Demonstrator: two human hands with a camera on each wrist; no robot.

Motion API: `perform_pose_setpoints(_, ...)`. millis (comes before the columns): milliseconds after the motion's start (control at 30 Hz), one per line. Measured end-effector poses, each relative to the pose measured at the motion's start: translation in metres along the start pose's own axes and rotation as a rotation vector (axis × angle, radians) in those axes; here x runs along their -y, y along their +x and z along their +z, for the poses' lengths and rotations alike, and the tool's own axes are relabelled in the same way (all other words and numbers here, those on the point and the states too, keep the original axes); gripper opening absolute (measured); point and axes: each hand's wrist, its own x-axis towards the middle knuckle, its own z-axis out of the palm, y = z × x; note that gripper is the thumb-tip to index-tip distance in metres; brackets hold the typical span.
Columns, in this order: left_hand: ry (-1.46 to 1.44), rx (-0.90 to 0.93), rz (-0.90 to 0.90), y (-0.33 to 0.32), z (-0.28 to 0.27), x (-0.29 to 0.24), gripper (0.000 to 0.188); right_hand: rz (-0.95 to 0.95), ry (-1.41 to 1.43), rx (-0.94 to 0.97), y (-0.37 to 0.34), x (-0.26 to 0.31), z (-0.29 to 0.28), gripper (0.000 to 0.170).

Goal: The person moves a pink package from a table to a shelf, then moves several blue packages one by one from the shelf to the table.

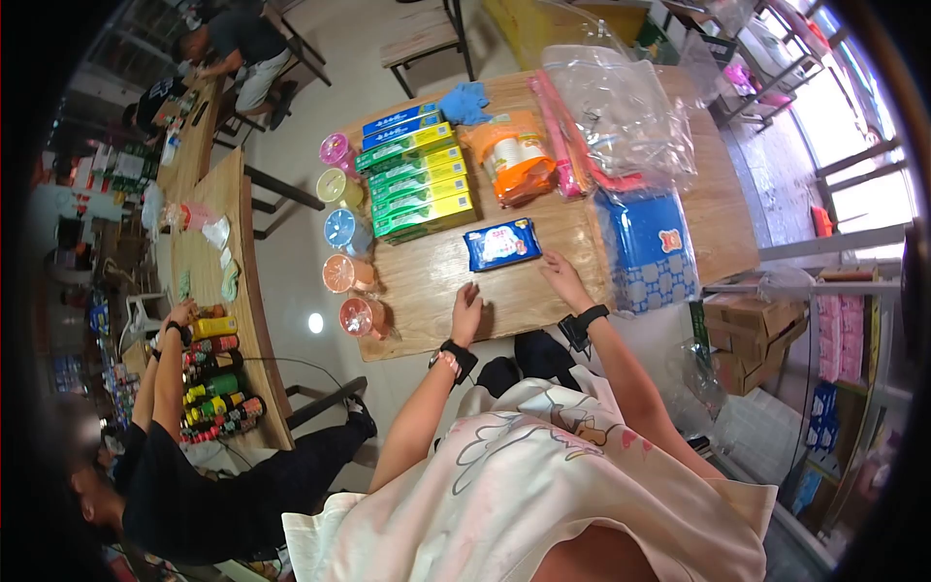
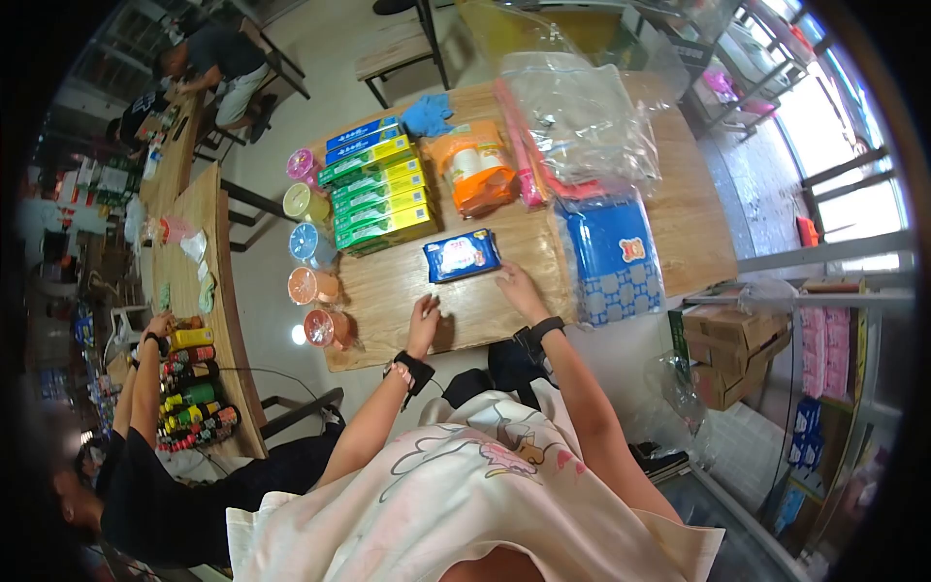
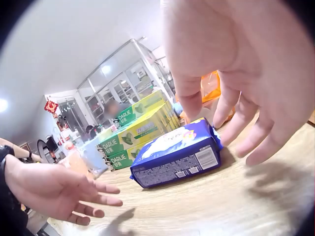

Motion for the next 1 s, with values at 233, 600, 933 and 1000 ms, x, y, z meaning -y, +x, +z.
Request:
perform_pose_setpoints(233,0.134,0.349,-0.356,-0.092,-0.028,0.005,0.029,0.175,0.169,0.021,-0.108,-0.012,-0.028,0.033)
perform_pose_setpoints(600,0.312,0.728,-0.251,-0.13,-0.01,0.007,0.028,0.317,0.102,-0.376,-0.295,-0.035,-0.03,0.029)
perform_pose_setpoints(933,0.493,1.007,-0.243,-0.18,0.053,0.004,0.026,0.324,0.431,-0.823,-0.444,-0.061,-0.03,0.027)
perform_pose_setpoints(1000,0.527,1.083,-0.277,-0.194,0.069,0.006,0.025,0.348,0.482,-0.861,-0.46,-0.071,-0.036,0.028)
